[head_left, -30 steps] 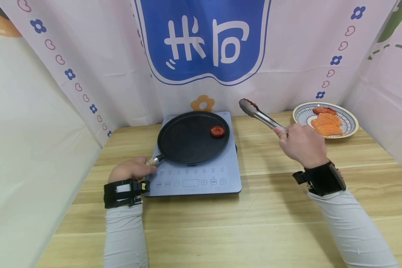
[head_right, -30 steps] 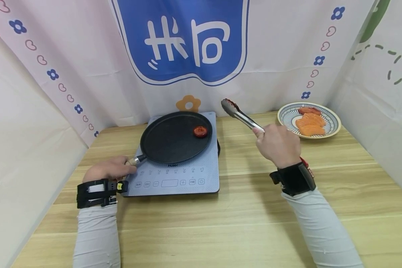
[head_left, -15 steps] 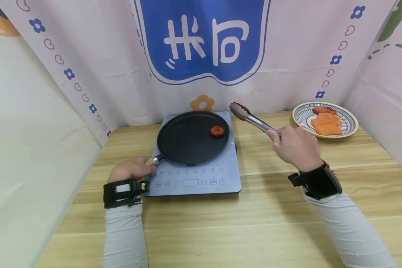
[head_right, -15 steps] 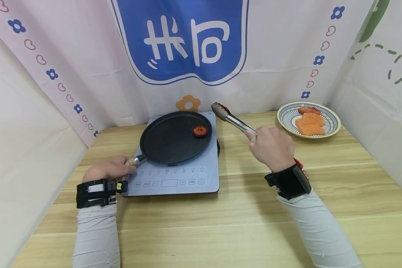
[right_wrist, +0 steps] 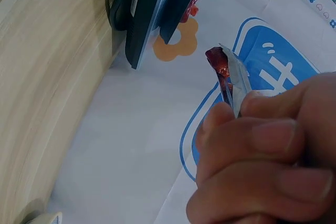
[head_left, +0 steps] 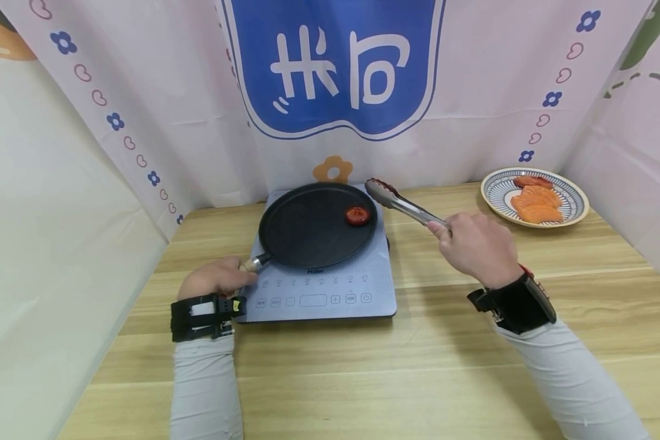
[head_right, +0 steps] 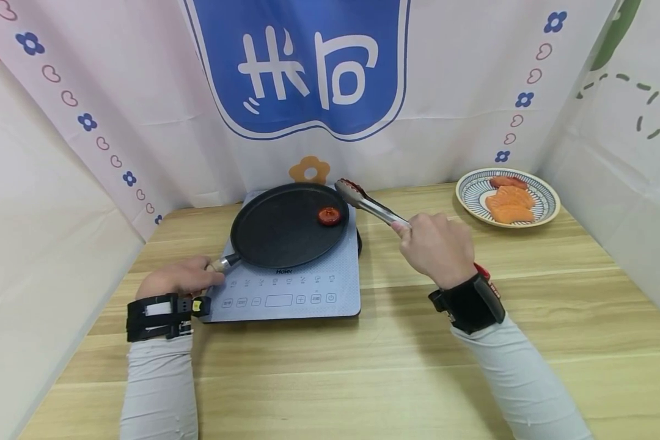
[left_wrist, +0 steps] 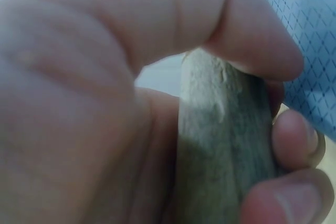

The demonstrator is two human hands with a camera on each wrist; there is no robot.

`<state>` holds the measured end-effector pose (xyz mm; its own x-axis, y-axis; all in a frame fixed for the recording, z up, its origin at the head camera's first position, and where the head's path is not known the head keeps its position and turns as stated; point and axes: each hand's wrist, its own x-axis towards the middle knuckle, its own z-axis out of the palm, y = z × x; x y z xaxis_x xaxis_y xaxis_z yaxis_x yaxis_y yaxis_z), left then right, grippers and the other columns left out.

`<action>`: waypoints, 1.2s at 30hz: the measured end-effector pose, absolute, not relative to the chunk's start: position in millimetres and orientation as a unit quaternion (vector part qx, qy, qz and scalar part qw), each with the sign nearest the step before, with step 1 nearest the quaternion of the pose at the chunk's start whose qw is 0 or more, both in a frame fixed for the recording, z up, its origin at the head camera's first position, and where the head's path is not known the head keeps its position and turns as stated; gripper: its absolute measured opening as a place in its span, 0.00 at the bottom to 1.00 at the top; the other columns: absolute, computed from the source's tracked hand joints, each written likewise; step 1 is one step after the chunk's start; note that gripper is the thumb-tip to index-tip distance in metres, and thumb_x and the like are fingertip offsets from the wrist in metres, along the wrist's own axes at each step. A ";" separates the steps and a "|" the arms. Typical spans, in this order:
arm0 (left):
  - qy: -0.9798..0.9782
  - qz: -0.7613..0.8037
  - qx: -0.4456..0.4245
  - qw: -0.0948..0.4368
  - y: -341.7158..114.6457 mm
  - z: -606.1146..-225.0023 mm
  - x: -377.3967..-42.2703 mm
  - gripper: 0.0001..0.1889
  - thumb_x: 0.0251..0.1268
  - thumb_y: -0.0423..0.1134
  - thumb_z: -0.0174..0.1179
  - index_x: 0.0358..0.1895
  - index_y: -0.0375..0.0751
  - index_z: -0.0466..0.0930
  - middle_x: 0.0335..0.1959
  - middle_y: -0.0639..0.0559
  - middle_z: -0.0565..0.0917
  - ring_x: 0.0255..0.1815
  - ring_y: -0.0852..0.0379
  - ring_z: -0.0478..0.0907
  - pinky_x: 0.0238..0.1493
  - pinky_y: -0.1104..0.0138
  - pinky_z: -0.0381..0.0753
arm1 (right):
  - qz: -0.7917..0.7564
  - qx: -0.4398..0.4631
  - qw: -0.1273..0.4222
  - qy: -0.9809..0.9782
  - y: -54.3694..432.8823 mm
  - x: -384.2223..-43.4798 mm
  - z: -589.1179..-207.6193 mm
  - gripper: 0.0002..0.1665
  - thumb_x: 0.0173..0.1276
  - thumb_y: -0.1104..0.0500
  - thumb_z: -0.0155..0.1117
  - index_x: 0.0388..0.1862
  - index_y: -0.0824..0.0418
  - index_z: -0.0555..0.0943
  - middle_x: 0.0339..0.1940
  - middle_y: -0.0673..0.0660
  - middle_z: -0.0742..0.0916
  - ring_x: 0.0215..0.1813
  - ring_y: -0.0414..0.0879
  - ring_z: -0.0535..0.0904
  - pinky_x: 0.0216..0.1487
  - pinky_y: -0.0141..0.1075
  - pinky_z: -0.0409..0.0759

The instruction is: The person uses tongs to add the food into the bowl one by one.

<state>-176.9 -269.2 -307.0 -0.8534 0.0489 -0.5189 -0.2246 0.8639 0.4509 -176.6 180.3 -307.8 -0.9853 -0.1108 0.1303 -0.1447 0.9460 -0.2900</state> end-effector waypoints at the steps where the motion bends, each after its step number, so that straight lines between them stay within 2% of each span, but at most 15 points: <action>1: 0.928 0.256 -0.047 0.267 -269.0 -307.0 -176.9 0.15 0.77 0.45 0.55 0.49 0.33 0.73 0.24 0.54 0.74 0.22 0.59 0.70 0.26 0.68 0.70 | 0.151 0.067 0.055 -0.985 179.3 -176.2 -307.9 0.33 0.84 0.36 0.47 0.26 0.56 0.79 0.21 0.55 0.75 0.27 0.53 0.74 0.24 0.42 0.65; 18: 0.925 0.262 -0.040 0.271 -267.7 -306.4 -177.0 0.14 0.76 0.44 0.55 0.49 0.34 0.73 0.23 0.55 0.73 0.21 0.60 0.69 0.25 0.69 0.69 | 0.145 0.113 0.049 -0.982 159.4 -170.8 -318.5 0.31 0.83 0.39 0.51 0.19 0.52 0.74 0.17 0.50 0.72 0.21 0.48 0.70 0.21 0.40 0.61; 25: 0.925 0.262 -0.039 0.273 -268.1 -307.2 -178.4 0.15 0.76 0.44 0.55 0.50 0.33 0.73 0.23 0.55 0.73 0.21 0.60 0.68 0.25 0.69 0.69 | 0.152 0.133 0.045 -0.978 151.3 -169.9 -325.2 0.28 0.83 0.41 0.53 0.23 0.54 0.79 0.16 0.49 0.71 0.20 0.46 0.68 0.20 0.38 0.60; 36: 0.926 0.260 -0.041 0.271 -268.6 -306.6 -177.7 0.15 0.76 0.45 0.55 0.49 0.33 0.73 0.23 0.54 0.73 0.21 0.60 0.69 0.25 0.69 0.69 | 0.154 0.148 0.034 -0.976 141.7 -166.0 -332.7 0.26 0.82 0.42 0.56 0.24 0.54 0.79 0.18 0.49 0.72 0.21 0.45 0.69 0.21 0.38 0.63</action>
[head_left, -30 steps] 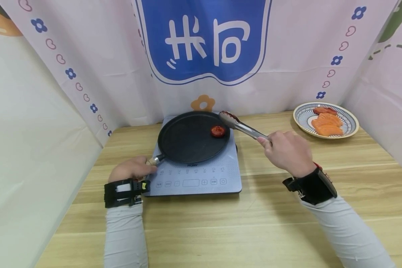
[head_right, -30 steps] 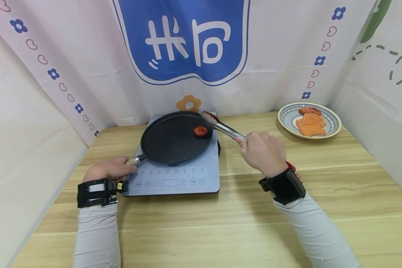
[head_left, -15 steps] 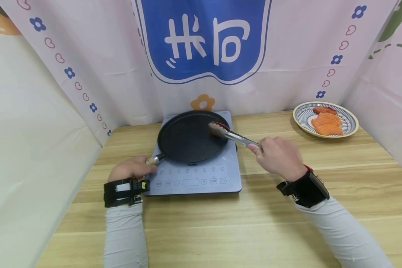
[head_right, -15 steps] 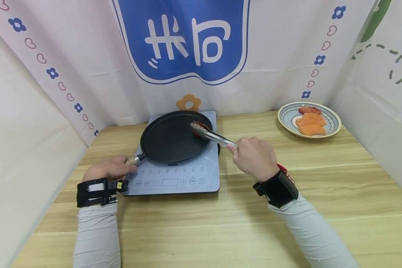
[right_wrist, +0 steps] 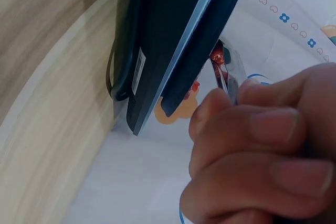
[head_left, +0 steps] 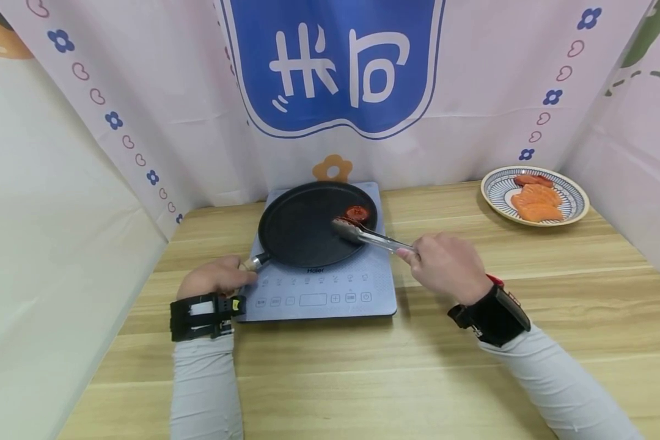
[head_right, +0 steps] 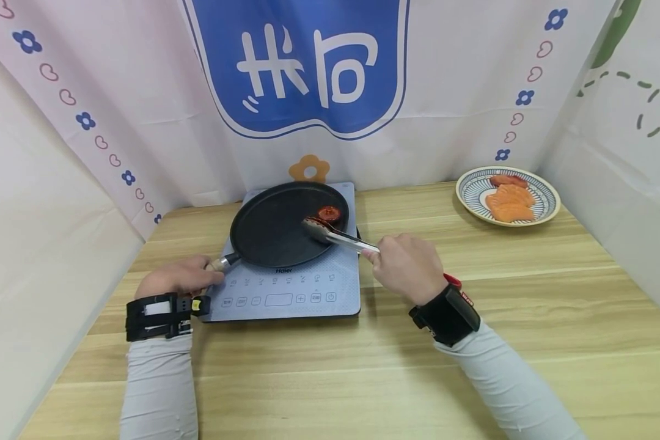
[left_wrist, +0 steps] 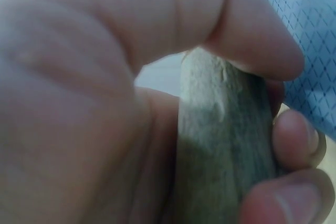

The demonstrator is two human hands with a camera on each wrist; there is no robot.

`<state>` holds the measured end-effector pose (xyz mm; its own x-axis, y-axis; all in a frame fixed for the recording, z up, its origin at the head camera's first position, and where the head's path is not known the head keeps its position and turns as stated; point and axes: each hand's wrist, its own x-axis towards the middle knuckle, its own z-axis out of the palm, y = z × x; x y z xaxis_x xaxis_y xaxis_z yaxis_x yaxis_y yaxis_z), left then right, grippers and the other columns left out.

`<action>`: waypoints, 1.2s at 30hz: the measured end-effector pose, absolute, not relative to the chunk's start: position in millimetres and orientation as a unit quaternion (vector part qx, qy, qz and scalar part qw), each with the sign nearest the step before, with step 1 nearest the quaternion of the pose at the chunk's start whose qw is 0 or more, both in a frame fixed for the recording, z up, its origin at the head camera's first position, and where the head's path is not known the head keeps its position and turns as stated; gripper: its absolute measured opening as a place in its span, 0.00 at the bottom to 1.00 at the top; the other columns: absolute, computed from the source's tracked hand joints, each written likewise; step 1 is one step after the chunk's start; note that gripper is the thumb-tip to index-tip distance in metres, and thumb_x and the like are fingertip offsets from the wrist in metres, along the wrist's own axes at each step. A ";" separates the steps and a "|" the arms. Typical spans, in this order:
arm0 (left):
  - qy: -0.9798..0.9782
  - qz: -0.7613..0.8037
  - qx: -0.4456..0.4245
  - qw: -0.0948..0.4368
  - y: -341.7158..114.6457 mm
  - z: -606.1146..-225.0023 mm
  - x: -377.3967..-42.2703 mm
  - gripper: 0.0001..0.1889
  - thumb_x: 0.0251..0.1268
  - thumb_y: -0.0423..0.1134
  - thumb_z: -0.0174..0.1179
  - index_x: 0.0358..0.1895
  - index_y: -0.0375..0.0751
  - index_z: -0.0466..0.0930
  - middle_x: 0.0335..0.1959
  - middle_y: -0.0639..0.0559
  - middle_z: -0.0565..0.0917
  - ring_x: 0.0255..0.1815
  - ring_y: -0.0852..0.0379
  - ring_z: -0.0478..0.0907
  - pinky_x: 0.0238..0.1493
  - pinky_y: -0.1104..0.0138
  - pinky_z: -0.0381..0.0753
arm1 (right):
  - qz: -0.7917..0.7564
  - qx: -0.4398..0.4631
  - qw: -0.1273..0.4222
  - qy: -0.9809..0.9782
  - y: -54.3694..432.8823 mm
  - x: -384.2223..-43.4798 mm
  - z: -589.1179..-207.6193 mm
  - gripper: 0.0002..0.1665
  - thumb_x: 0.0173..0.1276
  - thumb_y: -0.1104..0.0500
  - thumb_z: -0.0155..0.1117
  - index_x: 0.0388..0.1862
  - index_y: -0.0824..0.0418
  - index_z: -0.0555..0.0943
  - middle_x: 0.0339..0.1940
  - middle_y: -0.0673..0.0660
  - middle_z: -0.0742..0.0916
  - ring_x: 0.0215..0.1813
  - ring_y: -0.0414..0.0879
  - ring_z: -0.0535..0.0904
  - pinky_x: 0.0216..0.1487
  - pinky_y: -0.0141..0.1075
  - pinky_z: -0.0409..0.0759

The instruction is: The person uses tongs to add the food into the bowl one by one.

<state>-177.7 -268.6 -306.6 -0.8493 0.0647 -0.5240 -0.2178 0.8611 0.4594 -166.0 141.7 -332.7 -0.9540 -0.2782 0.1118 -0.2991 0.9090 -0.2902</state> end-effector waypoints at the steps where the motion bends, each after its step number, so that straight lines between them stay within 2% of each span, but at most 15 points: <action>1: 0.926 0.260 -0.041 0.271 -268.7 -306.4 -177.6 0.15 0.76 0.45 0.55 0.49 0.33 0.73 0.23 0.54 0.73 0.21 0.60 0.69 0.25 0.69 0.69 | 0.156 0.150 0.034 -0.976 141.5 -165.5 -332.9 0.26 0.82 0.42 0.56 0.25 0.54 0.79 0.18 0.49 0.72 0.21 0.45 0.69 0.21 0.38 0.63; 6: 0.924 0.265 -0.043 0.271 -267.7 -306.1 -177.6 0.15 0.76 0.44 0.55 0.50 0.33 0.73 0.23 0.55 0.73 0.21 0.60 0.69 0.24 0.69 0.69 | 0.160 0.155 0.035 -0.974 140.5 -164.1 -333.5 0.25 0.82 0.42 0.56 0.27 0.55 0.80 0.17 0.49 0.72 0.20 0.45 0.68 0.20 0.37 0.63; 14: 0.923 0.267 -0.044 0.273 -266.6 -306.4 -177.6 0.15 0.77 0.44 0.55 0.51 0.33 0.73 0.24 0.54 0.73 0.21 0.60 0.69 0.25 0.68 0.69 | 0.153 0.169 0.046 -0.973 137.1 -162.7 -334.2 0.25 0.81 0.43 0.58 0.24 0.53 0.80 0.17 0.48 0.70 0.20 0.45 0.67 0.21 0.37 0.61; 36: 0.927 0.260 -0.049 0.268 -267.1 -308.2 -177.4 0.16 0.78 0.45 0.55 0.51 0.33 0.73 0.24 0.53 0.74 0.21 0.59 0.69 0.25 0.68 0.70 | 0.115 0.175 0.091 -0.974 131.7 -157.5 -338.2 0.24 0.79 0.42 0.61 0.28 0.56 0.82 0.16 0.49 0.73 0.20 0.46 0.69 0.20 0.37 0.61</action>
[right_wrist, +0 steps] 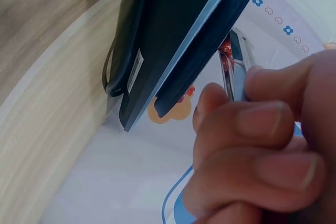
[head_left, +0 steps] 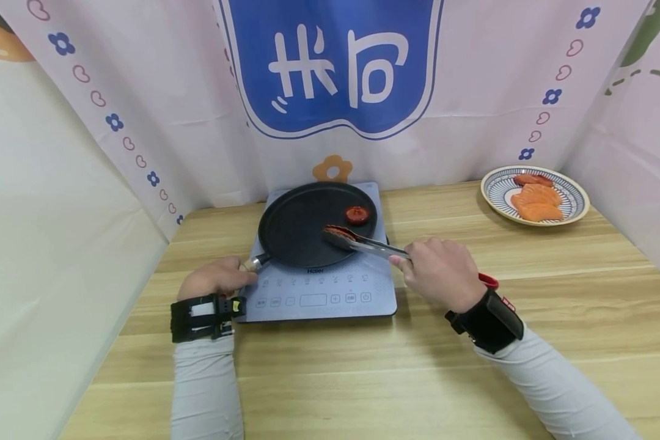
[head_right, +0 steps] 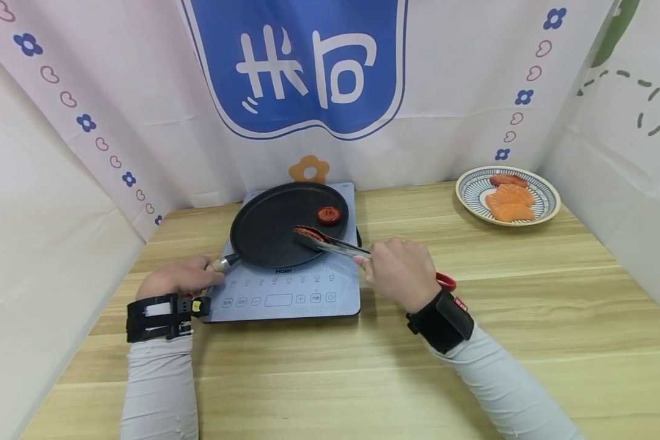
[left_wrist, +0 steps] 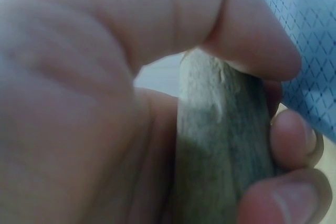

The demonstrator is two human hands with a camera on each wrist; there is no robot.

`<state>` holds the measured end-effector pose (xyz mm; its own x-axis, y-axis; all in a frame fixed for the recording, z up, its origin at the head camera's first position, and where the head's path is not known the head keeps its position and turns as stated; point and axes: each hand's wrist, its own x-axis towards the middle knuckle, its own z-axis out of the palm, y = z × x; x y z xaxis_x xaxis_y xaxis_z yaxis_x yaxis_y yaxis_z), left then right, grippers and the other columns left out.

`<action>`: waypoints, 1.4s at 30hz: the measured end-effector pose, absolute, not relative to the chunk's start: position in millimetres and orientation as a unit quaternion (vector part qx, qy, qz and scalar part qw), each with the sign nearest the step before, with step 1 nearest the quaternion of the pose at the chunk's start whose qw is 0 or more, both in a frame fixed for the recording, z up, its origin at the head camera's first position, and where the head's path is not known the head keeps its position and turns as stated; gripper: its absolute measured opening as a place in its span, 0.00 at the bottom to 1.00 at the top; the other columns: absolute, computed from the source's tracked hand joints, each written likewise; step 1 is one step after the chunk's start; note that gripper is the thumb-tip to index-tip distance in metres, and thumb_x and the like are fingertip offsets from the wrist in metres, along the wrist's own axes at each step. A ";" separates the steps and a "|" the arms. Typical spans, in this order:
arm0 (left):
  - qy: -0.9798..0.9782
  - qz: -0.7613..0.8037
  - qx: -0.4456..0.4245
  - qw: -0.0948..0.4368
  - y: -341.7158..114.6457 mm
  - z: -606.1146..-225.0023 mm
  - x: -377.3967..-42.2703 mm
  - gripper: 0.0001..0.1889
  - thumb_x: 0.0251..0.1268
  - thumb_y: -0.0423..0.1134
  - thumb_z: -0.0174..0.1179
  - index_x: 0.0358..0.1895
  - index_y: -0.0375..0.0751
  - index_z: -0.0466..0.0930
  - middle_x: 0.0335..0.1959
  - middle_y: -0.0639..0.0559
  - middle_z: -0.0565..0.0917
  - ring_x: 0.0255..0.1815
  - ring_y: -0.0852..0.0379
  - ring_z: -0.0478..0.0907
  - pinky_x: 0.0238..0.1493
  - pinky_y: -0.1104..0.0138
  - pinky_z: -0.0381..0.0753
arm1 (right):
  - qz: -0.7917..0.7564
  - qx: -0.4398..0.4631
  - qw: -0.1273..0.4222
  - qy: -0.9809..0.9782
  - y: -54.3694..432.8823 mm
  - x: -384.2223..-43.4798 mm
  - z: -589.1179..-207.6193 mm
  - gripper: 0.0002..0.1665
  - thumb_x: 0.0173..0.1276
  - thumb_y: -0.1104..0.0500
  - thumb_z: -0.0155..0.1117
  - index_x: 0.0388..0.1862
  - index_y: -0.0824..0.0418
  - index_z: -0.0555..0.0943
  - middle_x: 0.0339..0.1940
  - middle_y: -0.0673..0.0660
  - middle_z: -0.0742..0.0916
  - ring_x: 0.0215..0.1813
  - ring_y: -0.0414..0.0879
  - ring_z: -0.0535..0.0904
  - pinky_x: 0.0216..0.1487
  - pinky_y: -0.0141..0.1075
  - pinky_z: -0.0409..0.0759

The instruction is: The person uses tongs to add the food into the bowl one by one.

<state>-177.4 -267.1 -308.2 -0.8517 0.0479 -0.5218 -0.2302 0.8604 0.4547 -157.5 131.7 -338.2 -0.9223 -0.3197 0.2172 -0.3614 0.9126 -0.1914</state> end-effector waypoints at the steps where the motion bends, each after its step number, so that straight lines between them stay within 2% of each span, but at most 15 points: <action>1: 0.927 0.259 -0.048 0.268 -267.2 -308.4 -177.3 0.16 0.78 0.45 0.55 0.51 0.33 0.73 0.24 0.53 0.74 0.21 0.60 0.69 0.25 0.68 0.70 | 0.115 0.175 0.091 -0.974 131.5 -157.4 -338.4 0.24 0.79 0.42 0.62 0.28 0.56 0.82 0.16 0.49 0.73 0.19 0.46 0.69 0.20 0.37 0.61; 14: 0.927 0.252 -0.049 0.272 -267.4 -309.4 -177.0 0.15 0.77 0.45 0.55 0.50 0.34 0.73 0.24 0.54 0.74 0.20 0.60 0.69 0.24 0.69 0.69 | 0.116 0.178 0.095 -0.972 128.4 -155.7 -338.3 0.24 0.78 0.42 0.64 0.28 0.57 0.82 0.16 0.49 0.73 0.20 0.46 0.68 0.20 0.37 0.60; 30: 0.929 0.251 -0.046 0.269 -266.9 -308.9 -176.3 0.15 0.78 0.45 0.55 0.51 0.34 0.73 0.24 0.54 0.74 0.21 0.60 0.69 0.25 0.68 0.69 | 0.140 0.167 0.053 -0.974 133.3 -157.6 -333.4 0.25 0.80 0.41 0.59 0.28 0.56 0.81 0.16 0.48 0.70 0.19 0.45 0.67 0.20 0.37 0.60; 42: 0.927 0.255 -0.049 0.269 -267.8 -308.0 -177.5 0.15 0.78 0.45 0.55 0.51 0.34 0.73 0.23 0.54 0.74 0.20 0.59 0.69 0.25 0.68 0.70 | 0.148 0.166 0.054 -0.973 136.2 -160.2 -331.0 0.26 0.82 0.41 0.56 0.27 0.56 0.79 0.16 0.48 0.69 0.19 0.45 0.66 0.20 0.36 0.60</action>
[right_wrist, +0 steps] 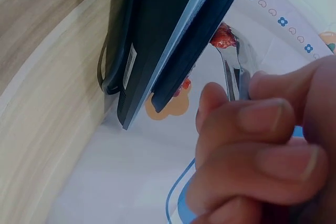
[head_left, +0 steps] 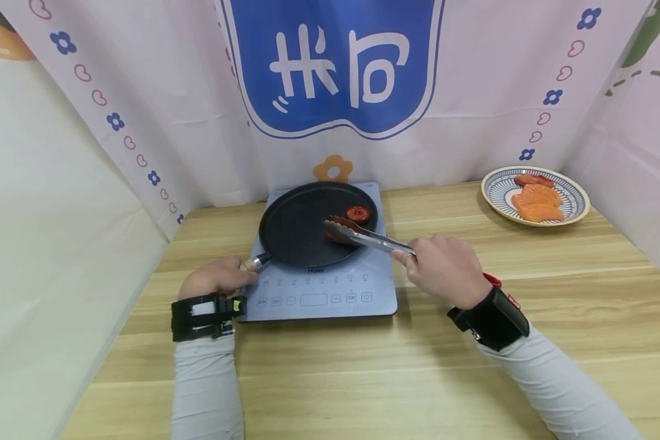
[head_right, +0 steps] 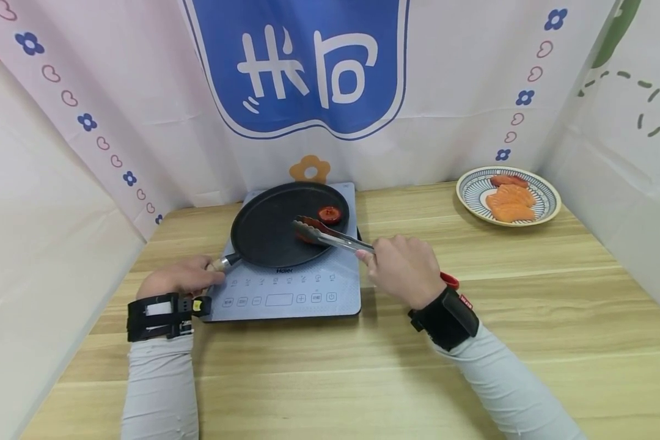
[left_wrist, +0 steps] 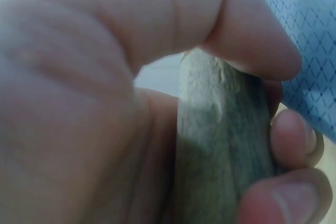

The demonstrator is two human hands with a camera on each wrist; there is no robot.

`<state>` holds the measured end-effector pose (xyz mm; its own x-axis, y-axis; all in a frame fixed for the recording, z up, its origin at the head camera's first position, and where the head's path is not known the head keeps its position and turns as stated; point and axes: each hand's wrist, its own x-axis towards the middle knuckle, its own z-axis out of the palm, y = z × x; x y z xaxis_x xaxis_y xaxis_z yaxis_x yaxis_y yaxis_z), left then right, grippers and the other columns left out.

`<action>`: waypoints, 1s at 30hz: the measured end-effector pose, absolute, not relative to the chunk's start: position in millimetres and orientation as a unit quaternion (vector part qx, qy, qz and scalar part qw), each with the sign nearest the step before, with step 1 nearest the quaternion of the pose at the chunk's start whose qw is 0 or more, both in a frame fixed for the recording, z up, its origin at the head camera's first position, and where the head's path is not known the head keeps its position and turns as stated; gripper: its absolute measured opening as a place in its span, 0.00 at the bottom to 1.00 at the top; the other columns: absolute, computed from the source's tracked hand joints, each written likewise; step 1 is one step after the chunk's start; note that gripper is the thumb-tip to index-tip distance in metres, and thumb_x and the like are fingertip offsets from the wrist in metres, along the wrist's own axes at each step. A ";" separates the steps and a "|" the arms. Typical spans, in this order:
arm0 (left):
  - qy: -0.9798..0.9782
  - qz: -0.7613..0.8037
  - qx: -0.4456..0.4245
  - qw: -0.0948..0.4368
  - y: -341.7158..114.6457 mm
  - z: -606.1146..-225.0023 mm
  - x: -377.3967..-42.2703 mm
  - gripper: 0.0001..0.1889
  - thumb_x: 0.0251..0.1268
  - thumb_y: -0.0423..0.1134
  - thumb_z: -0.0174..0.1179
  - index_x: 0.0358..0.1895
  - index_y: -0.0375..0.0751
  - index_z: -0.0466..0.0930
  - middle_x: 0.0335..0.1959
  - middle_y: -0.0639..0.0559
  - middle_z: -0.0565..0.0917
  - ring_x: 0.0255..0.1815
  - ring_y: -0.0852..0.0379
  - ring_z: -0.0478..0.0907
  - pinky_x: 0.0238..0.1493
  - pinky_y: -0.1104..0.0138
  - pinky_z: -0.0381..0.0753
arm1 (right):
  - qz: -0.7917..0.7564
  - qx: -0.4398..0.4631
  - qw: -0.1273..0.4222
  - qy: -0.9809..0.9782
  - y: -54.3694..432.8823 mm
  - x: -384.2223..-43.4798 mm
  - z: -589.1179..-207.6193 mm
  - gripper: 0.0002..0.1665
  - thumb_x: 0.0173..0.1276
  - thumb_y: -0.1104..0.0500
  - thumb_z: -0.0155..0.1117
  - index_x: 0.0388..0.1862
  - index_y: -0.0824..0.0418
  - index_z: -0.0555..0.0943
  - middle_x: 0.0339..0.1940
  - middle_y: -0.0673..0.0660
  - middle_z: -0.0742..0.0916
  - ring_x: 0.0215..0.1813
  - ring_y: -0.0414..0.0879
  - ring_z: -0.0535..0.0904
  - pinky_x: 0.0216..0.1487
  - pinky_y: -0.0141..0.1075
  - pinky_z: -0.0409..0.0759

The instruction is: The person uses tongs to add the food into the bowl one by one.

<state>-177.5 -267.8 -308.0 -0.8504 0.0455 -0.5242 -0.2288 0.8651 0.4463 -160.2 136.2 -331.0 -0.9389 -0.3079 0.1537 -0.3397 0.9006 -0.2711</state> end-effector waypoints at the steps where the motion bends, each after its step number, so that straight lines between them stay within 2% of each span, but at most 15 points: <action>1: 0.927 0.254 -0.051 0.269 -267.9 -308.0 -177.5 0.15 0.78 0.45 0.55 0.51 0.34 0.73 0.24 0.54 0.74 0.21 0.59 0.69 0.25 0.68 0.70 | 0.150 0.165 0.053 -0.973 136.5 -160.9 -331.3 0.26 0.82 0.41 0.56 0.26 0.55 0.79 0.16 0.48 0.69 0.19 0.44 0.66 0.20 0.36 0.60; 6: 0.928 0.254 -0.054 0.269 -268.6 -307.8 -177.2 0.15 0.78 0.45 0.55 0.50 0.34 0.73 0.24 0.53 0.74 0.21 0.59 0.70 0.25 0.68 0.70 | 0.164 0.147 0.048 -0.974 138.2 -164.6 -332.4 0.28 0.82 0.40 0.54 0.22 0.54 0.76 0.16 0.48 0.71 0.20 0.45 0.68 0.21 0.38 0.62; 13: 0.929 0.251 -0.050 0.268 -268.1 -309.0 -178.7 0.14 0.78 0.45 0.55 0.48 0.35 0.72 0.23 0.54 0.74 0.21 0.60 0.69 0.25 0.68 0.70 | 0.151 0.128 0.050 -0.979 144.1 -168.3 -333.8 0.29 0.82 0.39 0.53 0.24 0.55 0.78 0.17 0.50 0.74 0.21 0.47 0.71 0.21 0.39 0.63; 24: 0.926 0.256 -0.051 0.271 -266.5 -308.4 -178.7 0.15 0.78 0.45 0.55 0.50 0.34 0.72 0.23 0.54 0.73 0.20 0.61 0.68 0.24 0.69 0.69 | 0.141 0.130 0.068 -0.979 145.0 -167.0 -332.2 0.31 0.81 0.37 0.54 0.22 0.54 0.74 0.16 0.49 0.72 0.19 0.47 0.70 0.19 0.39 0.61; 30: 0.927 0.255 -0.052 0.270 -267.9 -309.0 -178.4 0.15 0.78 0.45 0.55 0.50 0.34 0.72 0.23 0.54 0.73 0.20 0.60 0.68 0.24 0.68 0.69 | 0.134 0.134 0.070 -0.979 143.2 -165.4 -328.3 0.30 0.79 0.36 0.56 0.24 0.56 0.76 0.17 0.50 0.73 0.19 0.47 0.71 0.19 0.39 0.62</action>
<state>-178.4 -267.9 -309.0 -0.8487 0.0411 -0.5273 -0.2344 0.8645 0.4447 -165.4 143.2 -328.3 -0.9543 -0.2441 0.1725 -0.2814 0.9283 -0.2430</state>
